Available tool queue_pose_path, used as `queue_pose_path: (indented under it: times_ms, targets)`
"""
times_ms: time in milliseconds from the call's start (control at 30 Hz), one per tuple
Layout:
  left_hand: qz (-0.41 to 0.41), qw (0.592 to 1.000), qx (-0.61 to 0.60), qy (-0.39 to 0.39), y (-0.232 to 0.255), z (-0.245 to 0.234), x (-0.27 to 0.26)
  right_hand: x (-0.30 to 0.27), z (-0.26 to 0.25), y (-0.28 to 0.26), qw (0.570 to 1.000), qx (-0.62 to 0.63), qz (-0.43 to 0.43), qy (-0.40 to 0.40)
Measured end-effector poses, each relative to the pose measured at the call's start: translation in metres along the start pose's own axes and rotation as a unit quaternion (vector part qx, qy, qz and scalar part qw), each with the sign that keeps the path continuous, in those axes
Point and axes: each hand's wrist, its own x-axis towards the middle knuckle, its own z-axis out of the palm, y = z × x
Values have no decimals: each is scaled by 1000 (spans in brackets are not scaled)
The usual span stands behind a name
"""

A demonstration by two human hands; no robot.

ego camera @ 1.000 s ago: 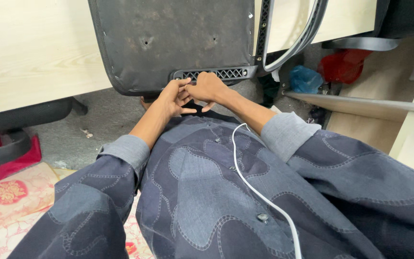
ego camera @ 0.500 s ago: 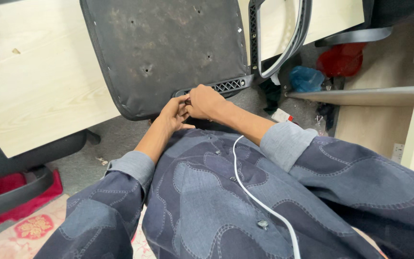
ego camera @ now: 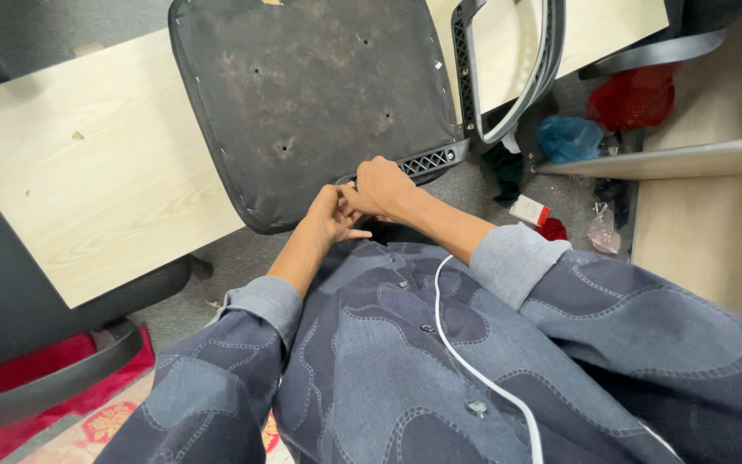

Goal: The person uses a screwdriver to attach a black plastic frame to the underside of an office chair seat. They align the frame, insert screws, and tighten them to secure the component.

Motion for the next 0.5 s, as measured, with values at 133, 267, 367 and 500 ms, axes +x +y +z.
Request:
queue_pose_path:
  times_ms: [133,267,367,500]
  targets:
    - [20,999,32,0,-1,-9,11,1,3,0,996,-51,-72,-20]
    - [33,999,-10,-11,3,-14,7,9,9,1,990,-70,-115,-44]
    - [32,998,-46,-25,2,-14,-7,15,18,2,993,-52,-105,-14]
    - [47,994,-93,-37,-1,-8,-19,23,18,3,998,-8,-61,-10]
